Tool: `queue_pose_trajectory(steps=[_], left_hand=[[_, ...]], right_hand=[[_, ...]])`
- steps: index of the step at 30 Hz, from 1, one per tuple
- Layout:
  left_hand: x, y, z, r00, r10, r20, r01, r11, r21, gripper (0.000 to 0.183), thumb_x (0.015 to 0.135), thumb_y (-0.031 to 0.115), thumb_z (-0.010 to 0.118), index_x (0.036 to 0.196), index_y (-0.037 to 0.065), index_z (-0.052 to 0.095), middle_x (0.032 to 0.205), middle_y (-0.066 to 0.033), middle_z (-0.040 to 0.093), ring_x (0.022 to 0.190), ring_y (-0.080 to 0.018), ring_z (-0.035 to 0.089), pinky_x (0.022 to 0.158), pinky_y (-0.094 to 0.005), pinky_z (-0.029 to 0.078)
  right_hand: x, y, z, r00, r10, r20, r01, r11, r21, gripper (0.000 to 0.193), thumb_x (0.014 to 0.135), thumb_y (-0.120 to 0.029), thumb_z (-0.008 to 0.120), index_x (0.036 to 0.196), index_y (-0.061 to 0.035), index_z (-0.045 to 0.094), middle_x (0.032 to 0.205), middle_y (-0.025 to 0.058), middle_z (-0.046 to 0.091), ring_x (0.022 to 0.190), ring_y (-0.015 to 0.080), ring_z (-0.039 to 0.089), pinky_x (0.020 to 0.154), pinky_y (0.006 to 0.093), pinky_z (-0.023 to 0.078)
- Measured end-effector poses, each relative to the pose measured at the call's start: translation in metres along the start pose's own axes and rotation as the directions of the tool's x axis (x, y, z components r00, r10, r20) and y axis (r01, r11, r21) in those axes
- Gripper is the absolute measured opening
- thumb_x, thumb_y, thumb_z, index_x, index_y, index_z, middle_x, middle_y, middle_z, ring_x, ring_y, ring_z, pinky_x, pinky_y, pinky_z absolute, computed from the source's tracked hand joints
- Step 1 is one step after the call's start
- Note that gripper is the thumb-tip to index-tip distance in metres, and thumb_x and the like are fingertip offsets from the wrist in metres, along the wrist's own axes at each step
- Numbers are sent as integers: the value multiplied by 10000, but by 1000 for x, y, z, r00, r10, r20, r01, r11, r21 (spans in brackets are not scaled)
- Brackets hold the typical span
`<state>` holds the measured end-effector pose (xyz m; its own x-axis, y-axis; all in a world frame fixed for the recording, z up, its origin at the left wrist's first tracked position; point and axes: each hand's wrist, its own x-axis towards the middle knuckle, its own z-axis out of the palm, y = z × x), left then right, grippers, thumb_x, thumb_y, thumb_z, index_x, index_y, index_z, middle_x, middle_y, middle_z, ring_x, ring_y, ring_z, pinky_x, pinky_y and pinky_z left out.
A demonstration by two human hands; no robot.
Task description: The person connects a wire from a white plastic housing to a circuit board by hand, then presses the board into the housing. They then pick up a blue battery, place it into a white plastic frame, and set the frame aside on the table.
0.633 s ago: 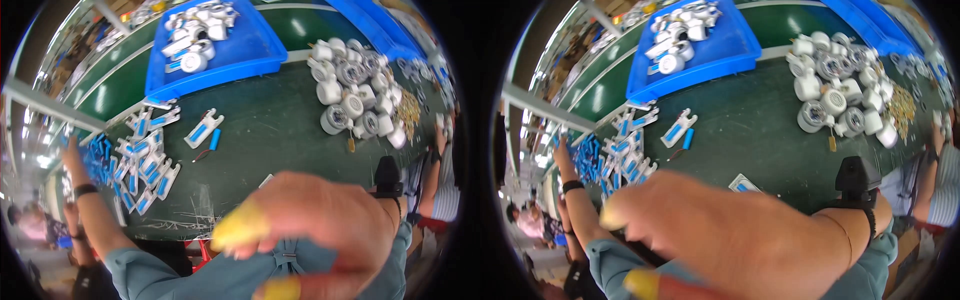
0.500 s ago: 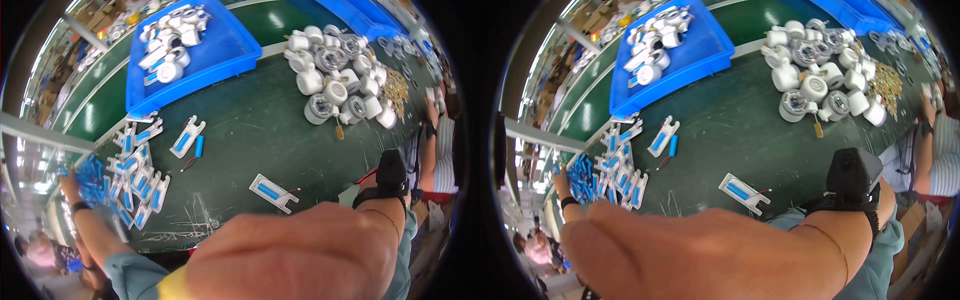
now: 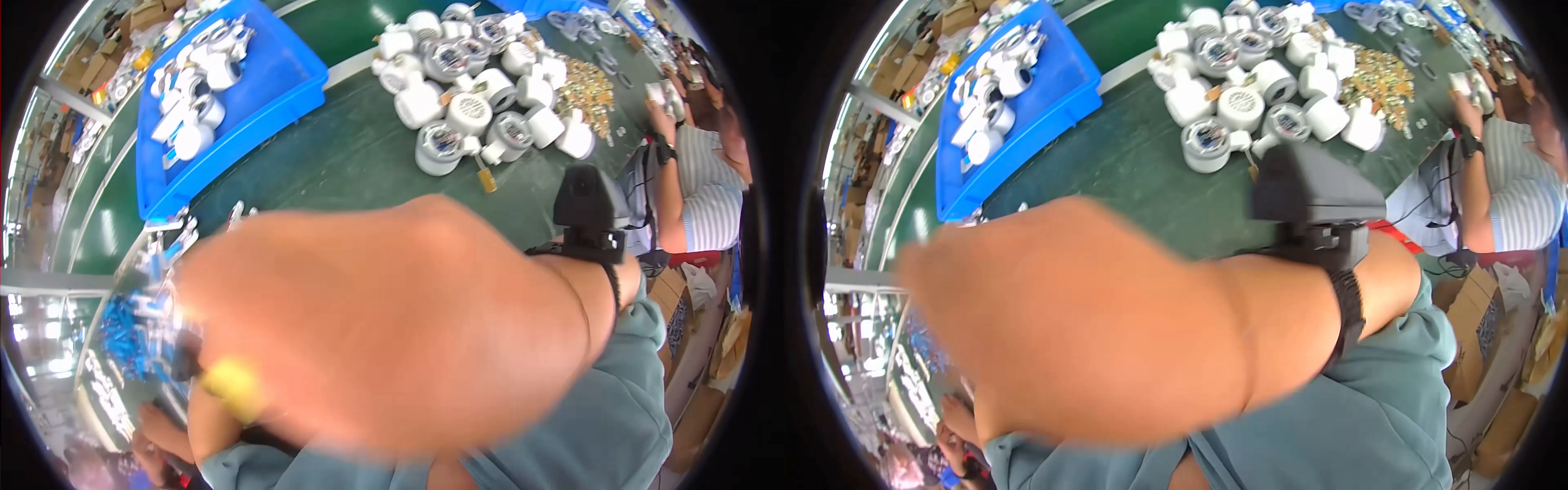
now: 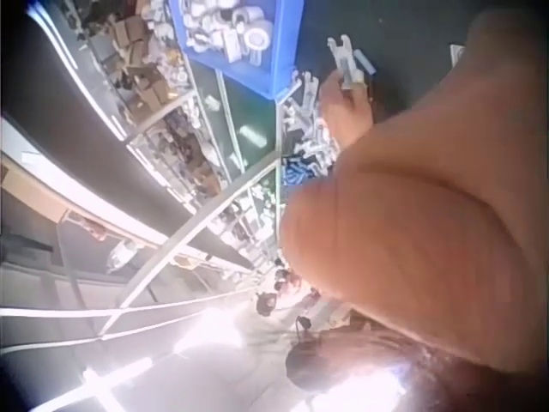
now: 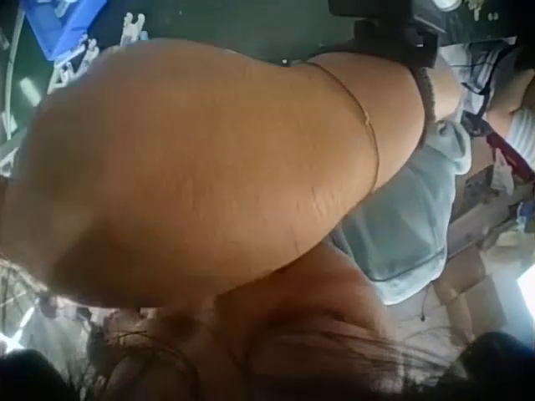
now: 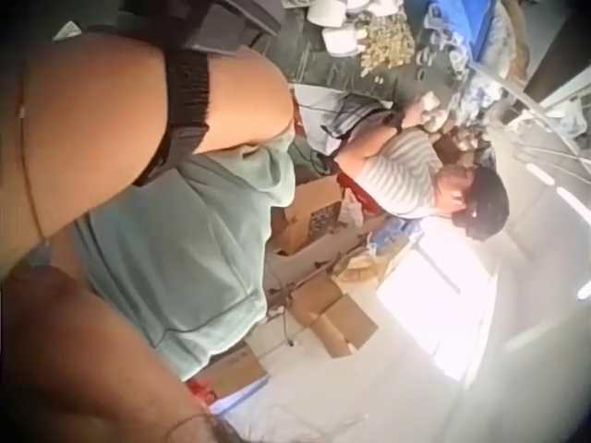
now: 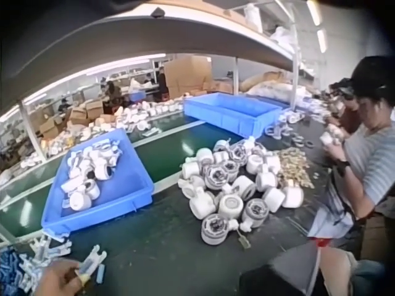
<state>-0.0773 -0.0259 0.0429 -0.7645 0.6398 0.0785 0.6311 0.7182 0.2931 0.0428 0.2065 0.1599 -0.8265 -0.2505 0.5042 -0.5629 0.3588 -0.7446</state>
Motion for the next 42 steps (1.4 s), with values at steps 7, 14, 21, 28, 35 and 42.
queue_pose_trajectory(steps=[7,14,21,28,35,42], left_hand=[[1,-9,25,992,33,-124,-34,999,-5,238,808,23,650,1039,32,590,859,-158,605,664,-304,580,607,-385,463],[-63,-143,-94,779,-501,-378,556,830,48,429,891,187,643,1278,40,530,940,-155,668,810,-278,638,720,-371,500],[-88,-140,-80,885,-302,-356,360,927,109,287,935,98,603,1197,-20,621,1109,-167,661,986,-256,639,850,-313,497],[-22,91,19,924,366,106,-314,888,-336,293,807,60,690,1094,24,643,1039,-106,625,938,-257,603,818,-354,487],[-9,114,64,876,461,141,-351,810,-470,223,761,66,688,976,46,636,933,-86,599,873,-286,582,805,-395,466],[-27,90,69,989,135,57,-74,797,-599,214,758,-43,684,963,10,648,855,-57,651,574,-84,546,527,-230,439]], right_hand=[[-144,85,-65,765,570,-299,-643,687,-338,98,910,-58,617,976,13,632,810,71,653,641,90,611,540,236,458],[-177,131,-58,587,698,-410,-752,658,43,316,876,-69,654,1147,19,519,673,74,600,590,126,596,522,283,448],[-161,156,-60,644,590,-488,-746,624,-230,232,862,-139,686,981,37,591,639,93,571,550,143,521,530,301,426],[-153,170,-53,718,553,-422,-677,696,-239,199,862,-63,606,1040,25,617,766,71,653,558,98,534,544,262,460],[-131,149,-16,490,836,246,-765,277,581,278,984,-176,454,1129,18,591,926,44,602,658,107,547,570,249,469],[-126,140,-18,508,780,366,-596,11,803,269,970,-159,572,1164,26,572,1065,82,639,892,150,654,797,279,554]])
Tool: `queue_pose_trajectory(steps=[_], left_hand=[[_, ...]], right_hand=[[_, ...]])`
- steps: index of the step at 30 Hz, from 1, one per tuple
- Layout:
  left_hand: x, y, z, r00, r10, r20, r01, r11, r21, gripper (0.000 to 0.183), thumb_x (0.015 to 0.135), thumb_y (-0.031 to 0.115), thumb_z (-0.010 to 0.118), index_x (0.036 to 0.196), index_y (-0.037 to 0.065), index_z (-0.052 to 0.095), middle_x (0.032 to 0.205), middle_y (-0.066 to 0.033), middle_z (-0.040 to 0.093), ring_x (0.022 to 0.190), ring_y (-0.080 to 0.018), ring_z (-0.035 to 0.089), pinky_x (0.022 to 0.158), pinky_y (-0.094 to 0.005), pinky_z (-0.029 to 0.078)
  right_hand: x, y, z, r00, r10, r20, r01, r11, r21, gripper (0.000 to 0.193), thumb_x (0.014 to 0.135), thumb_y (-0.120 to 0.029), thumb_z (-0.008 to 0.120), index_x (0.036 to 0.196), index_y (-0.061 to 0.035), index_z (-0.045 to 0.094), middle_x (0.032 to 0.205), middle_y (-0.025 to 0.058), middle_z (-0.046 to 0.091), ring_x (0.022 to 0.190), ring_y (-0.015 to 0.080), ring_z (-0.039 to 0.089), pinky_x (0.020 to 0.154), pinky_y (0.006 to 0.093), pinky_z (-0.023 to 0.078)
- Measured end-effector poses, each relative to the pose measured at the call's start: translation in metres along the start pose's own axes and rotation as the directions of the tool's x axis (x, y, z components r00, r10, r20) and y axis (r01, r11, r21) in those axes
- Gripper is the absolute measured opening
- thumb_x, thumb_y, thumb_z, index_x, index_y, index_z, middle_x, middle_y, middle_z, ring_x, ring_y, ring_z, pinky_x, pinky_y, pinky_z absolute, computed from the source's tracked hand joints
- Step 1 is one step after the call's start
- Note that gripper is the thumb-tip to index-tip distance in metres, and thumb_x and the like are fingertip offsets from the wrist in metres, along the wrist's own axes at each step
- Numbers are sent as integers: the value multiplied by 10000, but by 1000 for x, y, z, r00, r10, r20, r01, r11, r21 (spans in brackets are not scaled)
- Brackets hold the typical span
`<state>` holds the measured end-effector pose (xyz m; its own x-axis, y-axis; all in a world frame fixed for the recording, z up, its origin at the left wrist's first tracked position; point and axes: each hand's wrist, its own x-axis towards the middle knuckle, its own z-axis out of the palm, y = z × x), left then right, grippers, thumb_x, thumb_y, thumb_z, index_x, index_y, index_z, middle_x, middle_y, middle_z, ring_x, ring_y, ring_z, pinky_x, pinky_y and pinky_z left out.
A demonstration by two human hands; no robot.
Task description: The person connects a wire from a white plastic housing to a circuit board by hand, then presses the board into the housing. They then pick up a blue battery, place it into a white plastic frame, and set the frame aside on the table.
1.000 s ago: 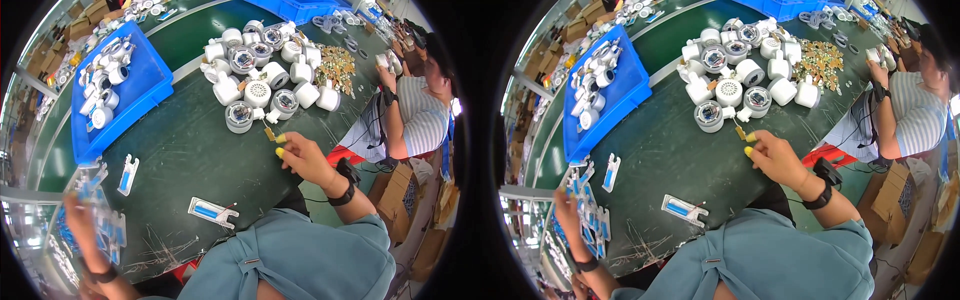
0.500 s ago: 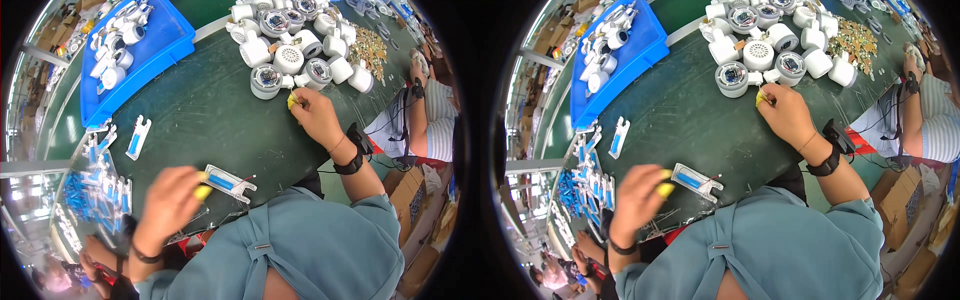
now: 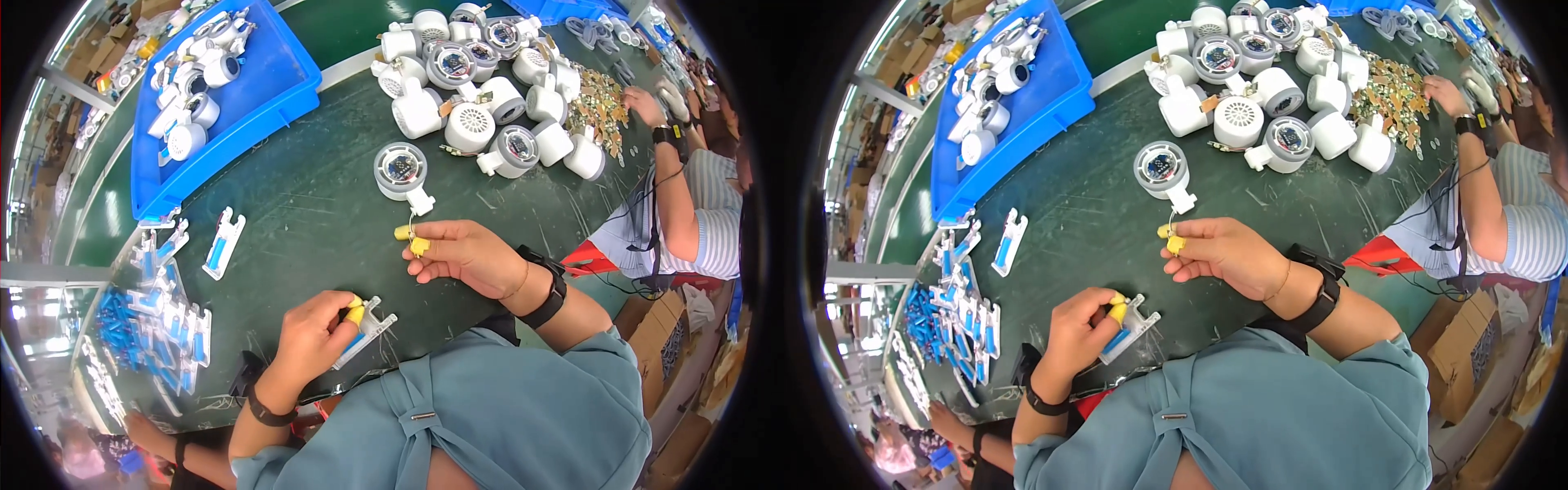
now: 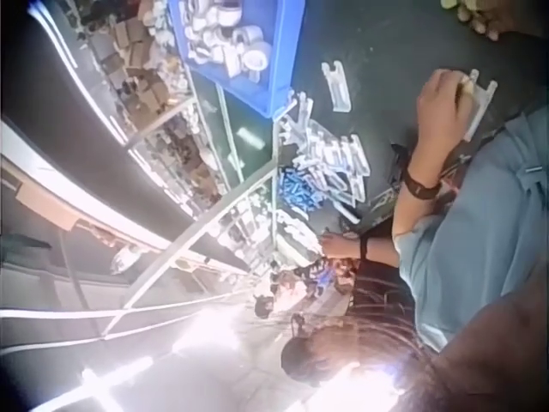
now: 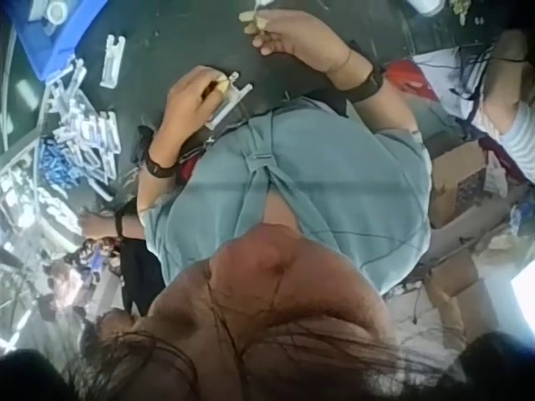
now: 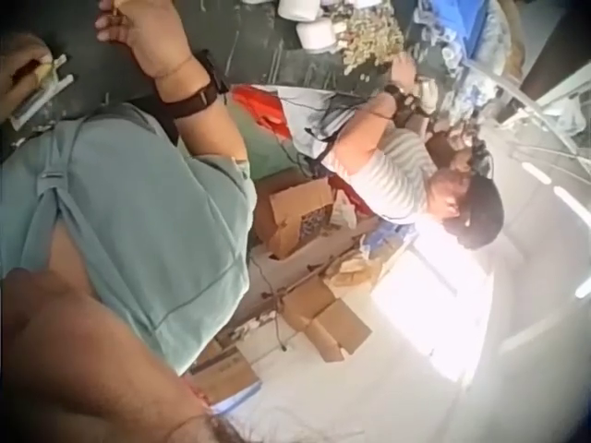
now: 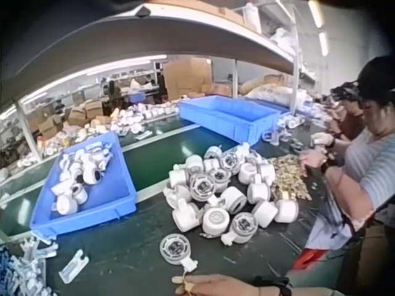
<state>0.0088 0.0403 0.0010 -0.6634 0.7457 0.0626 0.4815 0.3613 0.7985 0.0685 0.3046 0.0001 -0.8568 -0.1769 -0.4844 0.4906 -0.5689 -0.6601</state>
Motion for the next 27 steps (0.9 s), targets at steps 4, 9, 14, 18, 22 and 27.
queue_pose_trajectory(steps=[4,9,14,18,22,27], left_hand=[[4,-4,2,995,-84,-57,81,996,-46,216,750,-42,685,956,9,644,774,-42,615,565,-87,528,514,-243,428],[16,-6,4,990,108,-94,-96,988,120,251,709,-4,698,949,37,638,834,-79,645,624,-222,617,565,-331,501],[22,-7,4,977,140,-161,-116,982,150,272,711,-2,688,974,37,632,872,-101,651,711,-280,636,622,-361,516],[28,-10,4,991,34,-126,-43,996,-72,208,797,-60,594,997,-10,623,890,-117,627,713,-208,607,616,-291,486],[36,-9,6,997,1,-73,-8,996,-92,188,831,-48,556,1009,-10,603,870,-107,597,714,-227,587,634,-309,471],[40,-8,5,998,43,-36,-44,998,-35,186,821,-6,573,1007,8,563,835,-104,568,699,-263,558,619,-350,453]], right_hand=[[8,-1,3,996,91,7,-89,990,-109,258,962,-152,588,1145,29,566,967,83,666,816,152,679,716,249,570],[16,14,18,1000,17,26,-9,954,-301,242,978,-81,505,1199,16,521,943,95,657,785,128,667,639,245,555],[20,23,19,992,-51,116,92,918,-386,305,999,-37,456,1301,-11,487,965,78,644,783,119,649,665,241,547],[20,24,21,996,-55,73,79,914,-397,235,966,-32,487,1181,34,556,937,81,661,768,109,647,663,244,548],[20,21,25,999,-40,32,50,902,-429,171,987,-51,517,1120,17,599,894,64,668,768,119,659,667,244,558],[17,26,26,996,-70,47,83,878,-472,177,988,-49,515,1127,14,604,919,53,663,775,110,653,667,245,558]])
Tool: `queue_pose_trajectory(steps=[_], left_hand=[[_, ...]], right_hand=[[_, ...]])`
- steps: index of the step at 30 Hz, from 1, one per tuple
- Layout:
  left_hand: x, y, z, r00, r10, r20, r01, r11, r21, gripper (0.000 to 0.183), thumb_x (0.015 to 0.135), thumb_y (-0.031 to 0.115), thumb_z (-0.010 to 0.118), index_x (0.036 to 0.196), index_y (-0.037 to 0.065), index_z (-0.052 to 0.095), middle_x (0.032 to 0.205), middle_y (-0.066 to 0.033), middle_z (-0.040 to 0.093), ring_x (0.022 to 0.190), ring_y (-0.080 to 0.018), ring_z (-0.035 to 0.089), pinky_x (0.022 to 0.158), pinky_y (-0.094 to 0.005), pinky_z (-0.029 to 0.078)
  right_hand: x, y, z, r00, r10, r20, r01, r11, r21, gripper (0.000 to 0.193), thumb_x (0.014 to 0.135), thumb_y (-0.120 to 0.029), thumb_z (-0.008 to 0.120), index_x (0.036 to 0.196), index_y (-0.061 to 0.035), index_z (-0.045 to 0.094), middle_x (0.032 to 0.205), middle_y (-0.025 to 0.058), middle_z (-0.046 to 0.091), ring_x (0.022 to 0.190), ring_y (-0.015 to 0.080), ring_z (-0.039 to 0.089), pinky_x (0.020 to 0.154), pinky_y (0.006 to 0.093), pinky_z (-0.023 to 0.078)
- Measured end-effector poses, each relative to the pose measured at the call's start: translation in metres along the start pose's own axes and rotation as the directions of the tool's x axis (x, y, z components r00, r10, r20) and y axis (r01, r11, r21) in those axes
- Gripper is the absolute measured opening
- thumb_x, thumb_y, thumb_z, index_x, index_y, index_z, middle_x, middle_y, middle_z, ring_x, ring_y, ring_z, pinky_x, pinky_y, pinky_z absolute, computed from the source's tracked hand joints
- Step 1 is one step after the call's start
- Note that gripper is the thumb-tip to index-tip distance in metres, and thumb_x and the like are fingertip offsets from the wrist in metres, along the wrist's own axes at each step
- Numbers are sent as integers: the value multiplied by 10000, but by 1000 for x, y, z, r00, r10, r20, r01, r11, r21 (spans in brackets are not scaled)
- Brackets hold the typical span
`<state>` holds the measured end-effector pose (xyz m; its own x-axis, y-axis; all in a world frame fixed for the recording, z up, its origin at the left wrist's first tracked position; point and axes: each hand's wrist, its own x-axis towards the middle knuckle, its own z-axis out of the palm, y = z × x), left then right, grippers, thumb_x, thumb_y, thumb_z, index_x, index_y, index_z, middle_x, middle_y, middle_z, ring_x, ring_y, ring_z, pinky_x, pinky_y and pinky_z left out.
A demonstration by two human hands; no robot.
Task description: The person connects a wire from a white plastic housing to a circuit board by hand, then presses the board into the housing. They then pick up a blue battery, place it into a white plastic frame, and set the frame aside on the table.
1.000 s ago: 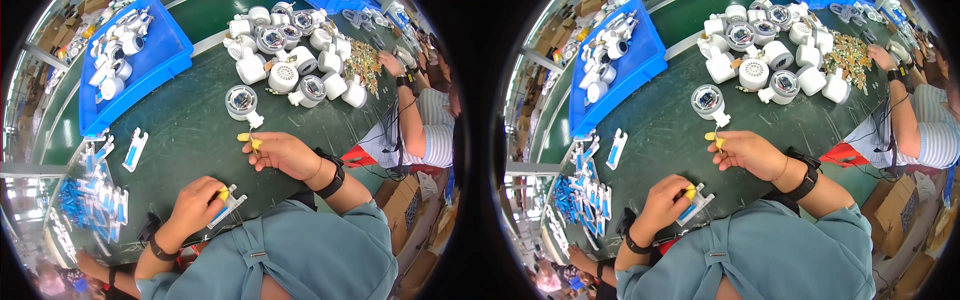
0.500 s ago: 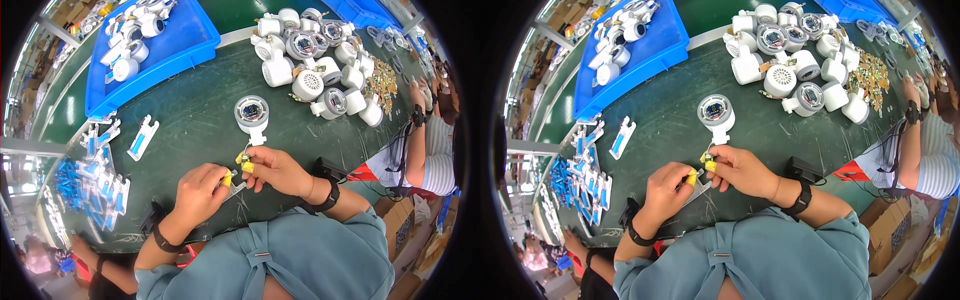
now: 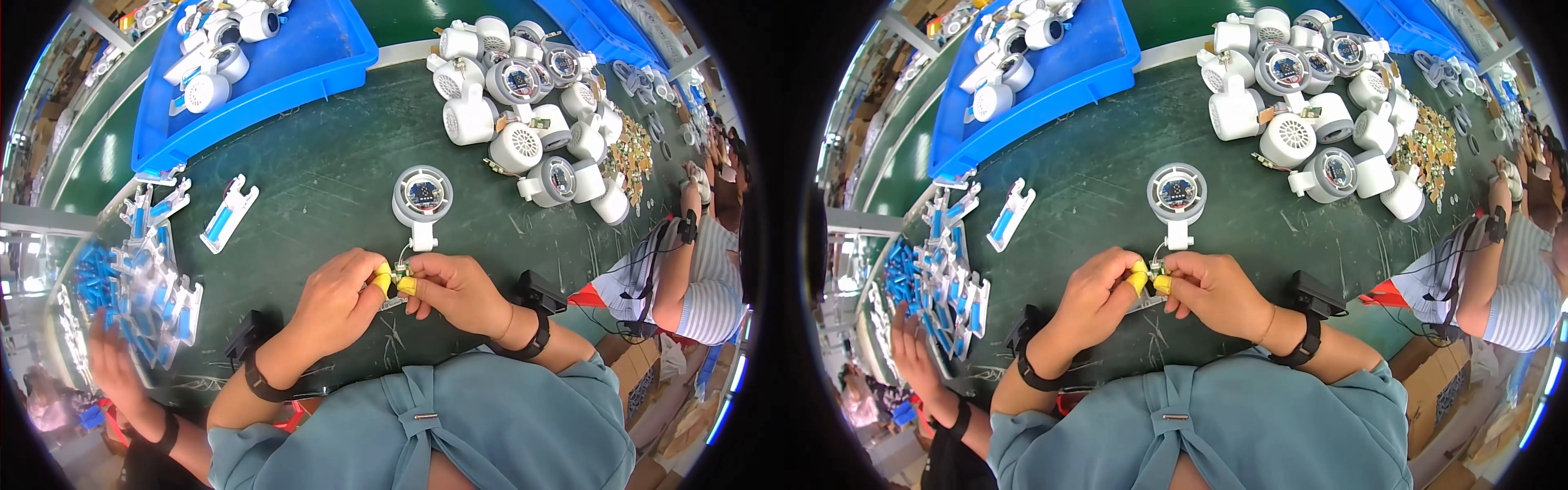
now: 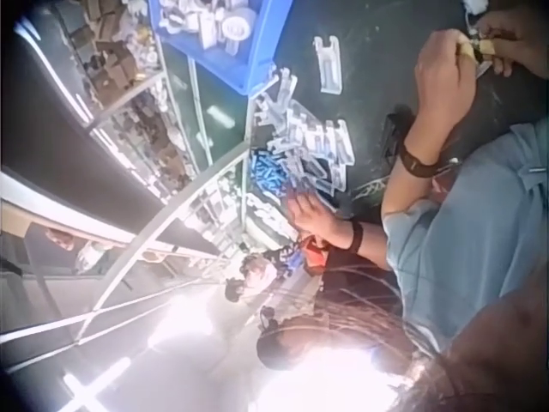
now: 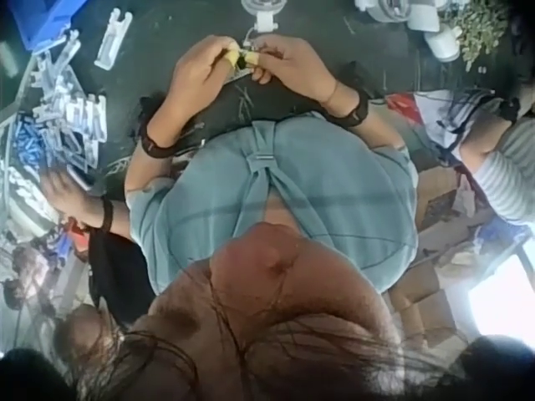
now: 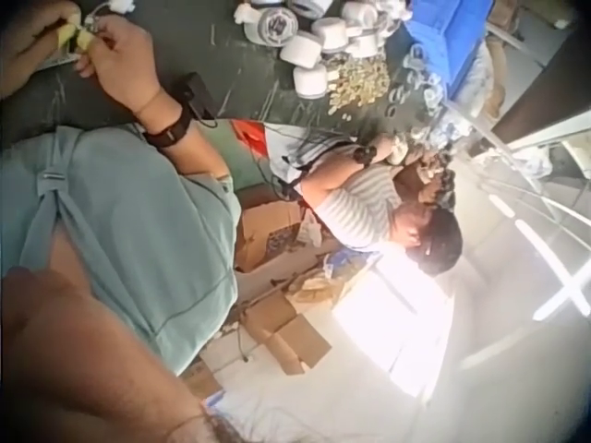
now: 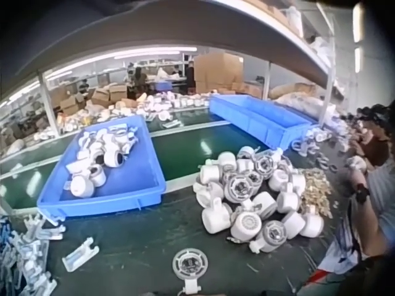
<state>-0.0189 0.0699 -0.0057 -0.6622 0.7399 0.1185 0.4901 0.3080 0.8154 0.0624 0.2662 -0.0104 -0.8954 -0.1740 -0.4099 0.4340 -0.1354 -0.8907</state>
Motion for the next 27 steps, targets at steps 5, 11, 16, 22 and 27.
queue_pose_trajectory(steps=[5,11,16,22,27], left_hand=[[2,4,-4,998,-56,36,57,998,-12,130,804,27,573,932,29,547,808,-115,579,742,-322,581,659,-421,467],[3,0,-9,996,-10,86,9,1000,18,130,800,51,576,924,27,543,811,-120,583,744,-335,585,649,-438,468],[0,-2,-7,994,8,110,-14,999,47,140,796,61,588,923,24,543,814,-127,588,744,-338,592,645,-439,474],[-12,6,15,986,-38,-165,39,999,4,184,789,-8,603,971,12,581,782,-109,573,649,-268,569,581,-355,457],[-15,12,22,972,-131,-196,116,990,-85,196,762,-8,591,956,-1,568,791,-130,588,669,-325,578,598,-412,477]], right_hand=[[1,-1,0,1000,5,-2,-5,999,-33,188,989,-42,511,1144,13,603,940,52,656,779,103,645,663,243,555],[-1,0,5,999,-31,-20,29,996,-79,175,975,-32,527,1117,15,618,926,49,646,780,110,653,646,243,556],[-3,6,13,882,-469,-49,349,719,-601,190,889,37,582,1069,2,633,836,86,598,675,158,667,591,266,531],[3,12,20,800,-591,-102,379,630,-678,123,867,52,578,980,19,613,821,108,597,600,187,632,551,304,501],[4,14,22,803,-582,-129,349,635,-689,139,851,41,585,987,22,611,854,149,604,665,283,615,596,359,510]])
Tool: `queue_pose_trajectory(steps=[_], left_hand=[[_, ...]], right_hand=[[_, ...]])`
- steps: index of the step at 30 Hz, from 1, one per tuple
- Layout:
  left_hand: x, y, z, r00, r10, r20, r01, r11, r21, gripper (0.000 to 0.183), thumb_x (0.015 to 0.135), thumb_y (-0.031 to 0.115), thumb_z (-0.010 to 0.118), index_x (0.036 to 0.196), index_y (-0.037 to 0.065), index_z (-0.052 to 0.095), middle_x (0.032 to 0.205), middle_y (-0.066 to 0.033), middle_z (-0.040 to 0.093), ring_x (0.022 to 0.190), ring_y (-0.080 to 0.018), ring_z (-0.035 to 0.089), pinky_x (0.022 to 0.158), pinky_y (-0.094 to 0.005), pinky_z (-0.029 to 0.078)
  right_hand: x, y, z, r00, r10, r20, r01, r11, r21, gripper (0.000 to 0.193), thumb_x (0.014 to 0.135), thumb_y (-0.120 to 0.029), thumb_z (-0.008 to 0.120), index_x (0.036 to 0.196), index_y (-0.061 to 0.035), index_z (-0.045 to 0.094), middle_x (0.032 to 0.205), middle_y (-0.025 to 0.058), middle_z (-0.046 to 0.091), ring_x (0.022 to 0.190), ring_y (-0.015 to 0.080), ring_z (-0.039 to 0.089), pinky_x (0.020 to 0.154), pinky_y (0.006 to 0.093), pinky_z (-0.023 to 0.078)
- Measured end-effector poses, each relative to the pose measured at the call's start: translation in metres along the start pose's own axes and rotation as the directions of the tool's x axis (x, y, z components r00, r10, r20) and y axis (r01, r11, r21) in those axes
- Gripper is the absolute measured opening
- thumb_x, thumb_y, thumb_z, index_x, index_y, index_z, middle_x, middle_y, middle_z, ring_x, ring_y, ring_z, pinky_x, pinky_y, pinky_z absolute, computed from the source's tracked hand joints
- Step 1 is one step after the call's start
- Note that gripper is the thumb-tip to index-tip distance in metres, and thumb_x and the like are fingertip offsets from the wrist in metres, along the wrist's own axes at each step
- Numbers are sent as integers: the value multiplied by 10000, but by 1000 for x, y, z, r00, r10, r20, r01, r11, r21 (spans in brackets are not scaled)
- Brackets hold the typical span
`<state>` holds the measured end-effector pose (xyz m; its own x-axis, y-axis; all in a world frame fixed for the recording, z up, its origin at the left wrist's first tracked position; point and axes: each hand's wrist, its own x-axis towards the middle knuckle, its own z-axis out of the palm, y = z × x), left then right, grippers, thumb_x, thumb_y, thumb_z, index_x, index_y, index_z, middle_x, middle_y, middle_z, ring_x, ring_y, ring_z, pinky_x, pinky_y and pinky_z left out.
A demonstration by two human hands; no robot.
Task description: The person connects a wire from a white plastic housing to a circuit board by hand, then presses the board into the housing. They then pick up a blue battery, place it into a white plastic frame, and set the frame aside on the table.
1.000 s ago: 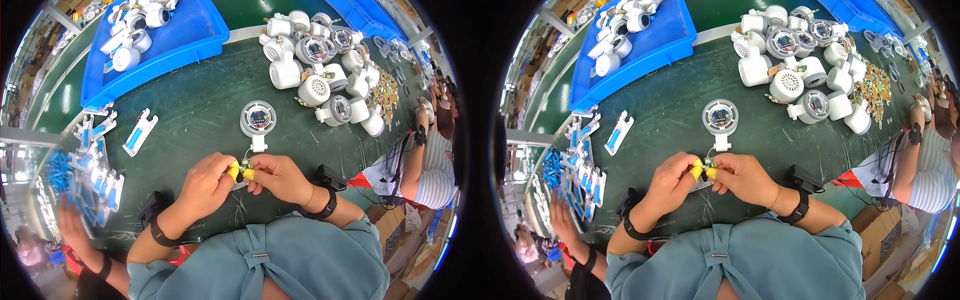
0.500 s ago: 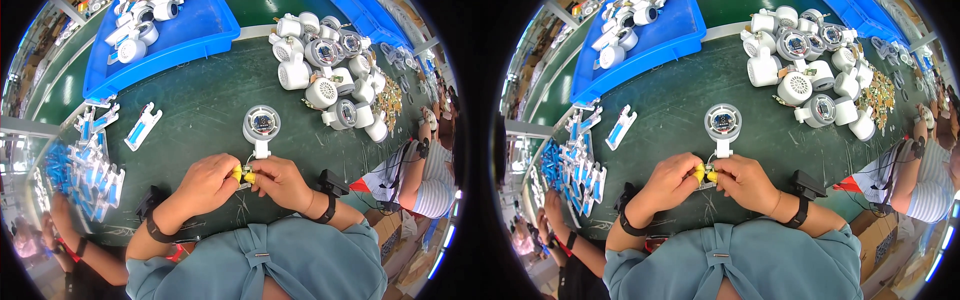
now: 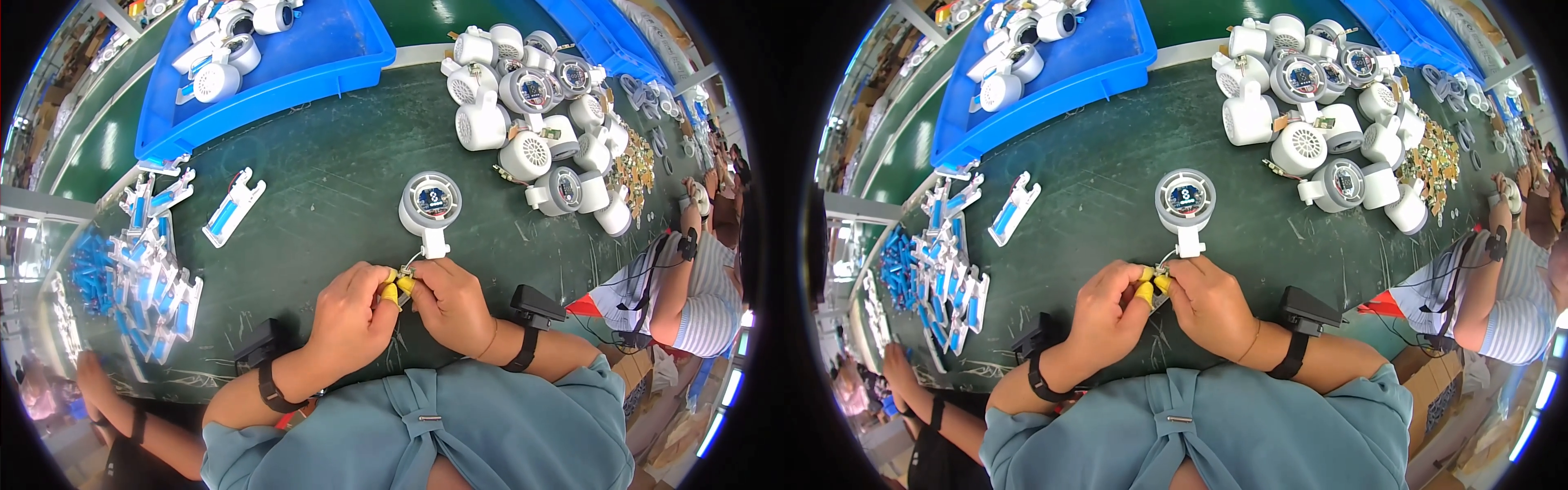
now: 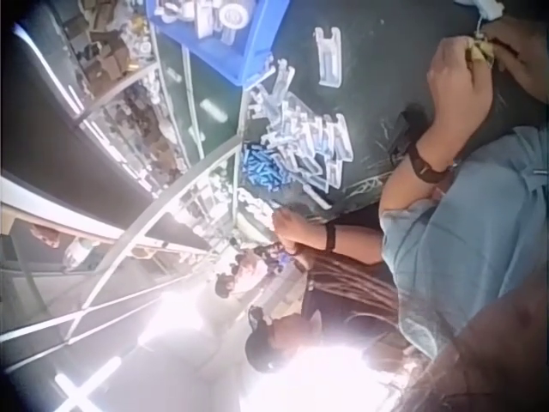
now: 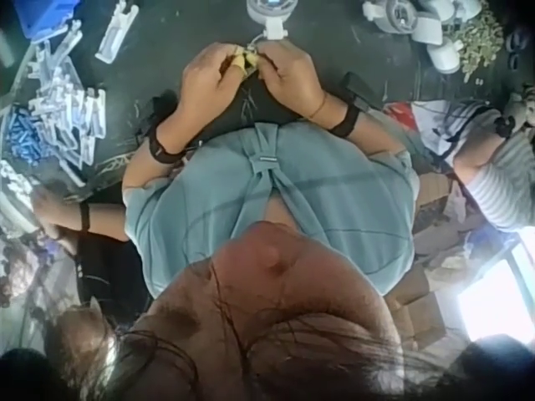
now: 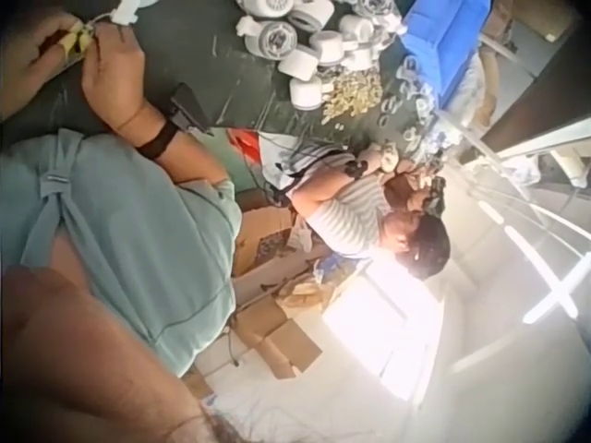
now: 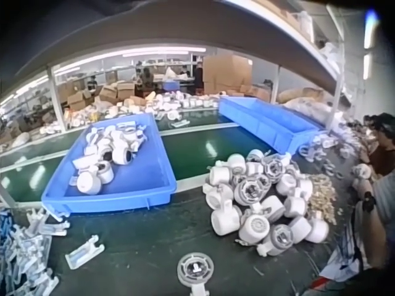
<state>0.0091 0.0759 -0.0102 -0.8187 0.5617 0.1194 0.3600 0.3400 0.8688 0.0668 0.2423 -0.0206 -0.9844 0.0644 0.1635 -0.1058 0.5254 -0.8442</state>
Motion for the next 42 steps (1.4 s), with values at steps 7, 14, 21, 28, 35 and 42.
queue_pose_trajectory(steps=[7,14,21,28,35,42], left_hand=[[1,-1,0,995,101,5,-101,992,80,221,753,-33,573,972,0,558,793,-137,581,672,-331,576,592,-413,477],[13,-5,-14,998,9,64,-4,996,-85,226,780,-18,648,1003,0,611,796,-74,603,621,-155,557,550,-282,454],[17,-4,-6,994,95,51,-100,988,113,242,732,55,721,952,30,621,761,-61,615,580,-184,569,524,-312,472],[17,-4,-2,971,238,-2,-232,948,216,246,693,45,723,915,27,620,748,-79,636,616,-234,621,546,-340,508],[16,-5,0,963,269,-6,-255,921,294,272,655,41,720,906,21,616,748,-75,641,598,-238,620,545,-349,513],[17,-4,1,959,284,-5,-269,912,309,262,653,42,714,897,30,619,749,-69,642,598,-226,619,541,-341,510]], right_hand=[[-2,3,4,999,-42,-34,42,999,-16,139,868,59,568,998,36,611,862,137,610,602,215,618,557,321,507],[0,1,1,995,-79,-67,80,997,14,168,845,28,628,1013,26,613,871,138,618,641,239,622,576,332,509],[-2,3,0,992,-101,-70,101,995,-12,247,799,9,677,1039,10,618,888,144,626,660,272,630,584,342,517],[-2,2,0,989,-134,-60,133,991,-24,299,760,25,667,1053,30,607,929,162,628,695,326,643,597,380,543],[-3,3,1,987,-153,-49,154,988,12,342,766,28,648,1104,41,599,946,177,618,697,329,642,602,379,545],[-4,4,2,985,-167,-52,168,986,6,353,764,22,653,1113,39,596,937,173,614,719,326,647,615,380,547]])
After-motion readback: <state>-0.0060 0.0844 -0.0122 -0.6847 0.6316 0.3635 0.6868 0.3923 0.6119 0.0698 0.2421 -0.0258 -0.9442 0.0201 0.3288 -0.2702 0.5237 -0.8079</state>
